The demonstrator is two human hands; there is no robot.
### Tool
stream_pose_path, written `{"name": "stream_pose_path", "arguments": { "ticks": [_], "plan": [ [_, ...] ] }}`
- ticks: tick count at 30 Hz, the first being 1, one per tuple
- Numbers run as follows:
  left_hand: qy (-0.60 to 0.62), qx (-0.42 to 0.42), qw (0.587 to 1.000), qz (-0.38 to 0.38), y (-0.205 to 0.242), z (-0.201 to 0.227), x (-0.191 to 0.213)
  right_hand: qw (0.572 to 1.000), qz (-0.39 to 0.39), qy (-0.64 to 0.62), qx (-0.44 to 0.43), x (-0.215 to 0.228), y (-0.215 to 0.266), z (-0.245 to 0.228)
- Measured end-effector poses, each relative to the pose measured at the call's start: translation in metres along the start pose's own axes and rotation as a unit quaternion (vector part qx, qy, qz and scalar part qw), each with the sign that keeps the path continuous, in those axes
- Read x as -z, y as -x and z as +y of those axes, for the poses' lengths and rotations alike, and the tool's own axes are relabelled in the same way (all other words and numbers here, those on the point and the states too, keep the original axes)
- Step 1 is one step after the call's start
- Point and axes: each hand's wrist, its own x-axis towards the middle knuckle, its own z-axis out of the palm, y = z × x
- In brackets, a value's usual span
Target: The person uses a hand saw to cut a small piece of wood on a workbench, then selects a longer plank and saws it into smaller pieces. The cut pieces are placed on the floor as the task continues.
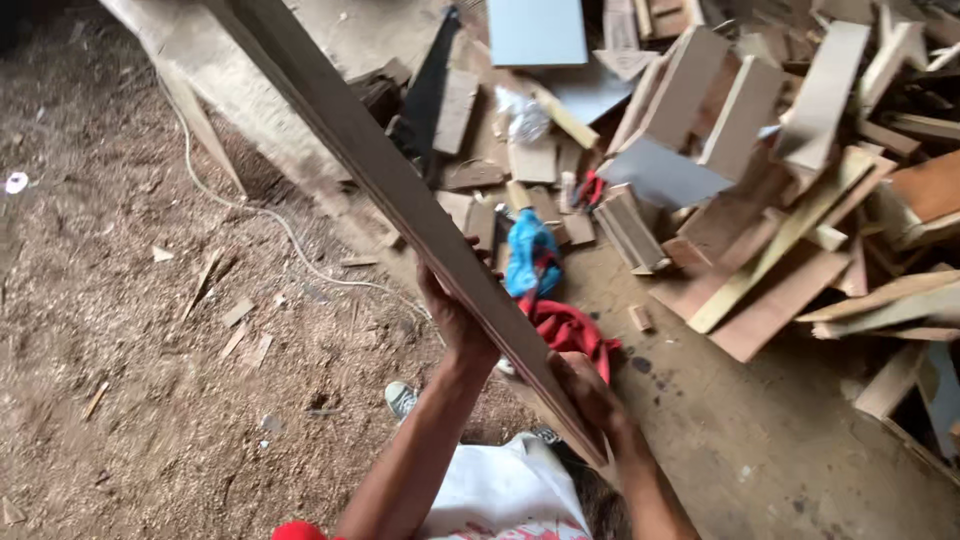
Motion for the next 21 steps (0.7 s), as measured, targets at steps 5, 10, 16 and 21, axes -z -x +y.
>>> {"name": "stream_pose_path", "arguments": {
  "ticks": [5,10,16,21],
  "plan": [
    [-0.149,0.031,0.974,0.166,-0.025,0.103,0.003,0.998,-0.06,-0.001,0.01,-0.09,-0.052,-0.006],
    [-0.256,-0.052,0.954,0.145,-0.041,0.185,-0.001,0.99,-0.14,-0.001,0.014,-0.147,-0.097,-0.017],
    [-0.342,-0.069,0.921,0.171,-0.062,0.252,0.011,0.98,-0.195,-0.005,0.05,-0.198,-0.162,-0.052],
    [-0.438,-0.173,0.851,0.232,-0.109,0.302,0.041,0.98,-0.165,0.093,0.066,-0.216,-0.205,-0.096]
  ]
}}
